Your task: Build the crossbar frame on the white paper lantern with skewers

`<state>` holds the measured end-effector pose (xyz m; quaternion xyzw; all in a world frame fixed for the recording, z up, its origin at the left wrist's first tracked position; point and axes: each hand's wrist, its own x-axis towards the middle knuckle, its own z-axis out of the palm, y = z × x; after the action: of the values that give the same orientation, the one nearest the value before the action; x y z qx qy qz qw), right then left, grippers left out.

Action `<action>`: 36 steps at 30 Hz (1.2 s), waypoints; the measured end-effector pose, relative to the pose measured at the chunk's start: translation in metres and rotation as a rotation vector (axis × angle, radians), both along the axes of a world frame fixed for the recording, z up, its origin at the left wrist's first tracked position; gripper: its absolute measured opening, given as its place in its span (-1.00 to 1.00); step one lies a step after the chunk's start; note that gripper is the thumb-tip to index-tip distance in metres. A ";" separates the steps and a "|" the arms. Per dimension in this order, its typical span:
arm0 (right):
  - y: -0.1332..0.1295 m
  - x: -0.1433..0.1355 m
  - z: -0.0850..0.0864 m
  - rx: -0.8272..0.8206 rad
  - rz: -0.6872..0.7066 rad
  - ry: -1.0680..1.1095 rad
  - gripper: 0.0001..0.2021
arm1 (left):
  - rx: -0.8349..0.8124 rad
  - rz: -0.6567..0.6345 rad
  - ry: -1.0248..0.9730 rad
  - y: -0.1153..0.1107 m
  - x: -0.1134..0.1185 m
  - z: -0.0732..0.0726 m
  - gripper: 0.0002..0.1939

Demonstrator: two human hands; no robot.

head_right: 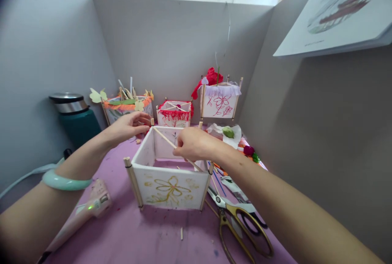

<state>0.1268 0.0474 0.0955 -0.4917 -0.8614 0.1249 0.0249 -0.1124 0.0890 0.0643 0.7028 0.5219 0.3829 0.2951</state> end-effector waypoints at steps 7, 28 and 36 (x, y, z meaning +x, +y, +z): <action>-0.006 -0.002 0.002 0.025 -0.060 0.029 -0.80 | 0.077 0.050 0.013 0.003 0.003 -0.004 -0.70; -0.163 -0.037 -0.048 0.112 0.264 0.947 -0.77 | 0.105 0.415 0.716 -0.211 -0.059 -0.062 -0.71; -0.158 -0.076 -0.175 -0.092 0.272 0.862 -0.79 | -0.008 0.598 0.900 -0.203 -0.053 -0.130 -0.54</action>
<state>0.0508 -0.1108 -0.0797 -0.2778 -0.8228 0.3584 0.3426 -0.1654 -0.1139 -0.0660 0.6169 0.7756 0.1094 -0.0767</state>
